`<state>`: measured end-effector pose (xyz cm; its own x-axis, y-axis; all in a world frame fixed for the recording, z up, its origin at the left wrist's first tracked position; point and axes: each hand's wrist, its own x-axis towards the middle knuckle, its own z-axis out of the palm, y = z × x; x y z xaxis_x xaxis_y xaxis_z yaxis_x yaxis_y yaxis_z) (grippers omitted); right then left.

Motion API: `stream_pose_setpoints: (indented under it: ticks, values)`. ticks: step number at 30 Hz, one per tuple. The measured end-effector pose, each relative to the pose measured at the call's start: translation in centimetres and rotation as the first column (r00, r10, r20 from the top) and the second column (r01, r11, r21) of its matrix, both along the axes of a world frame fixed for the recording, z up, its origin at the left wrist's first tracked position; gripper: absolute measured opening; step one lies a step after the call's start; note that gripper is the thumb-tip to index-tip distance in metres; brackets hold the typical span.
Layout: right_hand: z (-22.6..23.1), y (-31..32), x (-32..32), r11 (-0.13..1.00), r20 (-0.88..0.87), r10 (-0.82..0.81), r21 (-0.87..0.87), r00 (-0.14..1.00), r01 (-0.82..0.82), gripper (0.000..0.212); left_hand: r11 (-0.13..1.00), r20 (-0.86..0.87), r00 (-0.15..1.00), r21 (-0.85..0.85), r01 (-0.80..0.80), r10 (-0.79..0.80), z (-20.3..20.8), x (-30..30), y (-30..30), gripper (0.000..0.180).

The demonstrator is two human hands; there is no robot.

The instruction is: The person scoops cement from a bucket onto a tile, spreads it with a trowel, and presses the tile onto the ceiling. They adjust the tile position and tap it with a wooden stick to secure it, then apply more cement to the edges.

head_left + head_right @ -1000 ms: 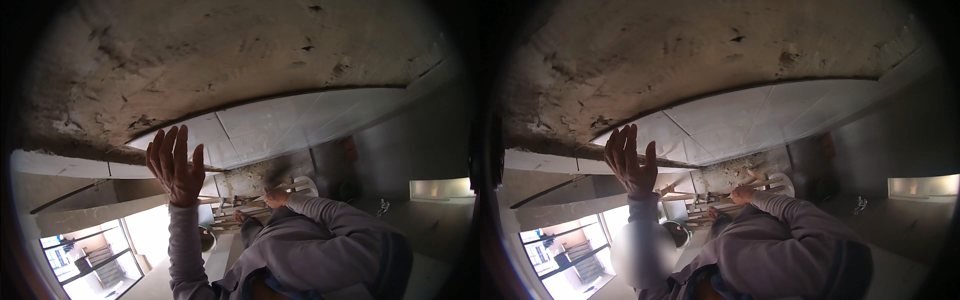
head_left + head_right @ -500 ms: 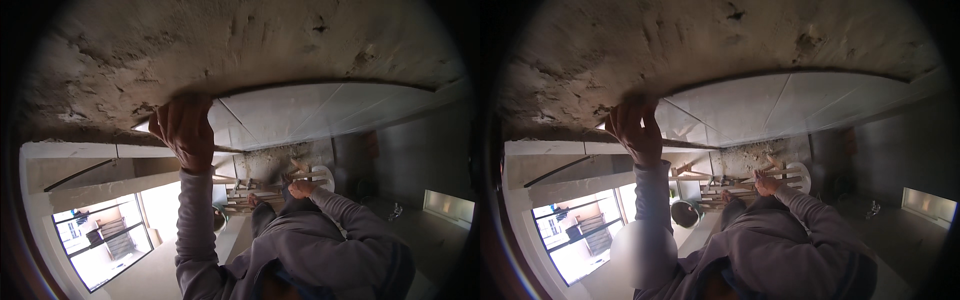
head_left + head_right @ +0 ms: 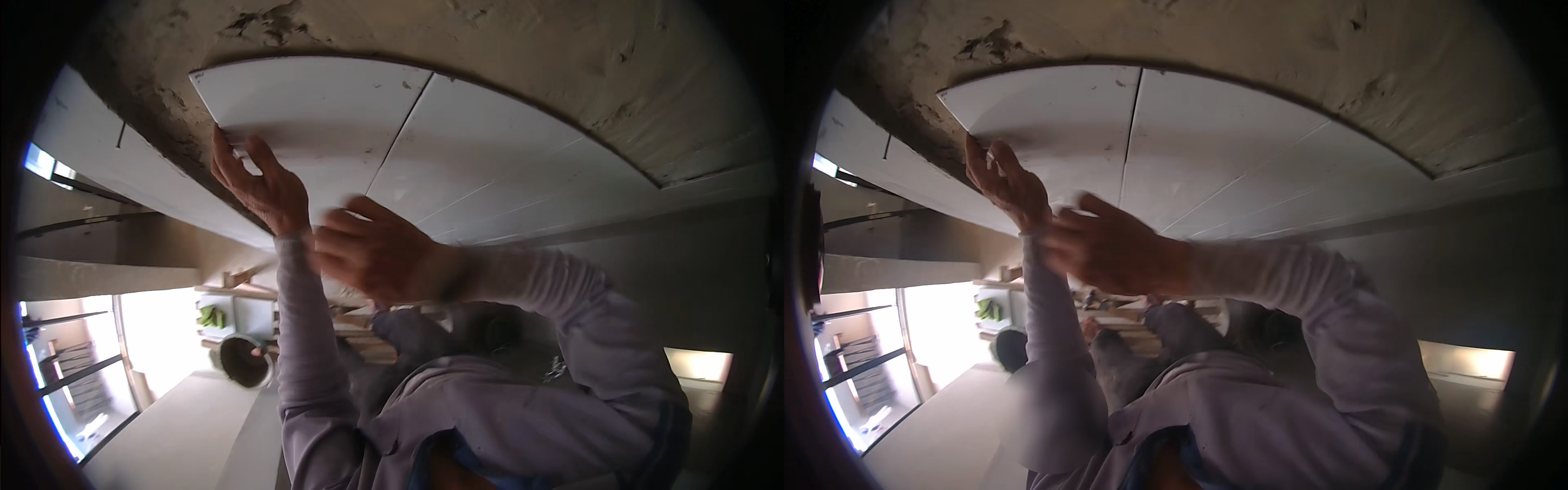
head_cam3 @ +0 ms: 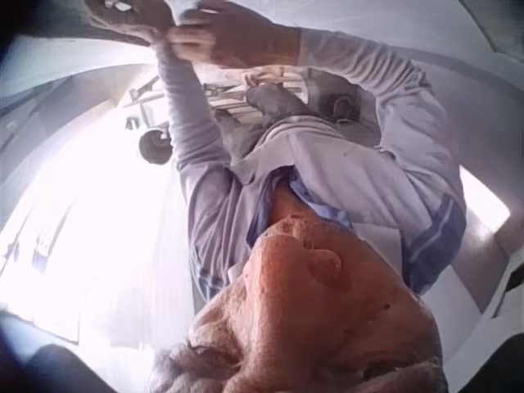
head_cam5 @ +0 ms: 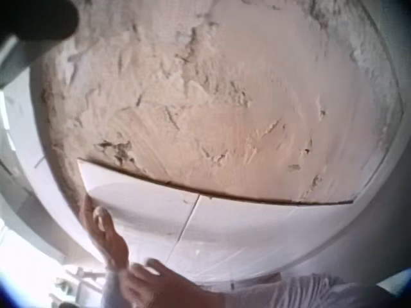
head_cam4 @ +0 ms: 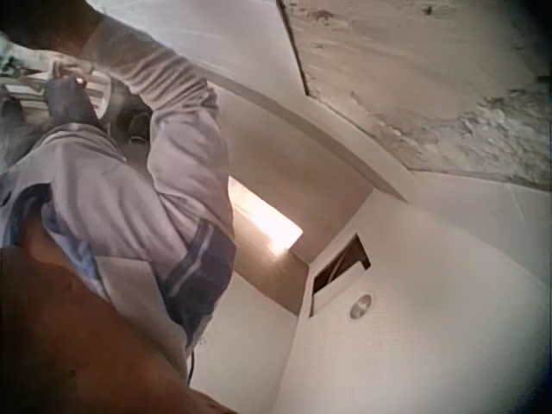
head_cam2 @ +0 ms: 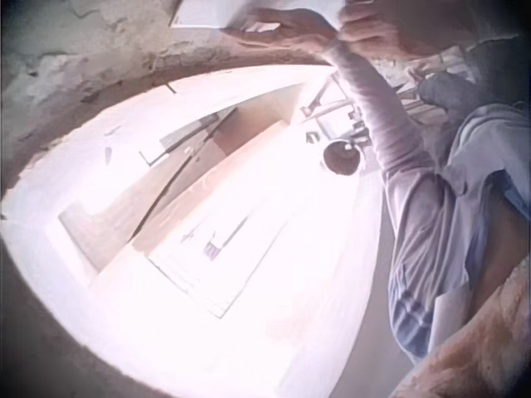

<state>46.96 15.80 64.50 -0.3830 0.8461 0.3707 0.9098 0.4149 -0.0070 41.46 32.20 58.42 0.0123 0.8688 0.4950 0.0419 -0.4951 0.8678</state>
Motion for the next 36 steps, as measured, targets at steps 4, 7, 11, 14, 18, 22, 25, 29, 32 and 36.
stream_pose_setpoints:
  ticks: [4,7,11,14,18,22,25,29,32,36]
  values:
    - [3.0,11.2,-2.7,0.913,0.410,-0.099,0.400,0.907,-0.081,0.024,0.999,0.070,0.996,-0.017,-0.047,0.048,-3.6,-0.1,0.3,0.069]
    - [3.5,13.2,-2.1,0.937,0.635,-0.252,0.349,0.730,0.019,0.018,1.000,0.080,0.997,-0.027,-0.009,0.011,-4.5,0.6,0.9,0.073]
    - [3.6,13.7,-1.7,0.943,0.646,-0.294,0.315,0.705,0.105,0.017,1.000,0.082,0.997,-0.017,-0.006,0.007,-4.9,1.0,1.0,0.077]
    - [3.4,14.1,-1.4,0.896,0.627,-0.374,0.433,0.683,0.092,0.017,1.000,0.068,0.998,-0.009,0.002,-0.002,-4.8,0.7,1.1,0.081]
    - [1.1,15.0,-1.7,0.803,0.642,-0.543,0.584,0.541,0.114,0.017,1.000,0.056,0.998,-0.008,0.010,-0.009,-4.8,0.3,1.3,0.086]
    - [-2.0,16.4,-2.2,0.711,0.681,-0.701,0.690,0.211,0.135,0.019,1.000,0.052,0.998,-0.008,0.020,-0.019,-4.6,0.5,1.3,0.091]
    - [1.6,15.2,-1.8,0.840,0.686,-0.513,0.526,0.515,0.134,0.021,1.000,0.048,0.999,-0.006,0.007,-0.007,-5.0,0.3,1.4,0.095]
    - [2.8,15.1,-1.9,0.889,0.768,-0.444,0.441,0.462,0.122,0.026,1.000,0.058,0.998,-0.009,0.005,-0.005,-5.1,0.5,1.1,0.100]
    - [5.9,12.1,-1.6,0.963,0.607,-0.205,0.265,0.768,0.048,0.033,0.996,0.029,0.998,0.070,-0.063,0.061,-5.3,0.6,-0.6,0.104]
    - [10.3,5.5,1.7,0.961,0.322,-0.235,0.217,0.917,0.170,0.040,0.974,0.014,0.992,-0.188,0.126,-0.125,-8.5,1.0,-7.1,0.110]
